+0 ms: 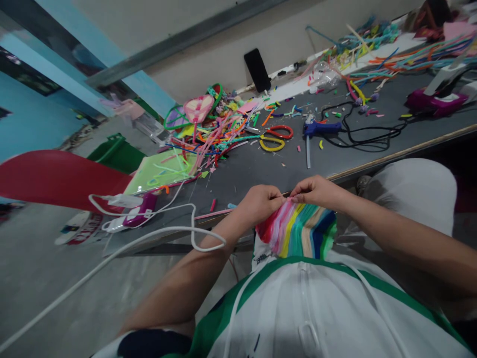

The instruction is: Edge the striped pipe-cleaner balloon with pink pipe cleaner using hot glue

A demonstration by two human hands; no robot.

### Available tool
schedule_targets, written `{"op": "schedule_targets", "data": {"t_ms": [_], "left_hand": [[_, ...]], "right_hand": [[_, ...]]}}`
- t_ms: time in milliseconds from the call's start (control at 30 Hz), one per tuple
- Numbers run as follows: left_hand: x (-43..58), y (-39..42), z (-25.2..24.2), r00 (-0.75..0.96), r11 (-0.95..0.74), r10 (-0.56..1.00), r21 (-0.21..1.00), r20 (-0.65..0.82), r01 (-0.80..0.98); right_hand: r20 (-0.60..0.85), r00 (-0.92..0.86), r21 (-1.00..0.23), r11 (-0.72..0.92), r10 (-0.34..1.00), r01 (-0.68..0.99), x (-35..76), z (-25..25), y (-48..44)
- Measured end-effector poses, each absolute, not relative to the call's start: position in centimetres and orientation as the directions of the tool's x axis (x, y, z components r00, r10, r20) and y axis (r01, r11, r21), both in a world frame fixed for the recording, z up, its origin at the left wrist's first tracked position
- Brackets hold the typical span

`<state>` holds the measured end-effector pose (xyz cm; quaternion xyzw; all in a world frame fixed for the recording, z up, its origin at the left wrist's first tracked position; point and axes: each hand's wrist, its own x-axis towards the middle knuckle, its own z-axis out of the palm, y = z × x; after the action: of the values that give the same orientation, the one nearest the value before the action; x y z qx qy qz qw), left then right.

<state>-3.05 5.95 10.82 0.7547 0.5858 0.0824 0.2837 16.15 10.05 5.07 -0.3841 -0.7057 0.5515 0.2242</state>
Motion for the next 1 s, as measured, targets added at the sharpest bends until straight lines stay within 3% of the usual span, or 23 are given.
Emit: {"op": "schedule_targets", "data": {"t_ms": [333,1000], "left_hand": [[-4.2,7.1,10.3,0.325,-0.029,0.882,0.647,-0.342,0.762],[-5.2,7.5,11.8,0.402,0.005,0.809,0.689,-0.428,0.724]], "right_hand": [[-0.144,-0.584,-0.909,0.127,0.799,0.398,15.4,5.7,11.1],[-0.182,-0.556,-0.965,-0.040,0.811,0.258,16.0,5.5,10.5]]}}
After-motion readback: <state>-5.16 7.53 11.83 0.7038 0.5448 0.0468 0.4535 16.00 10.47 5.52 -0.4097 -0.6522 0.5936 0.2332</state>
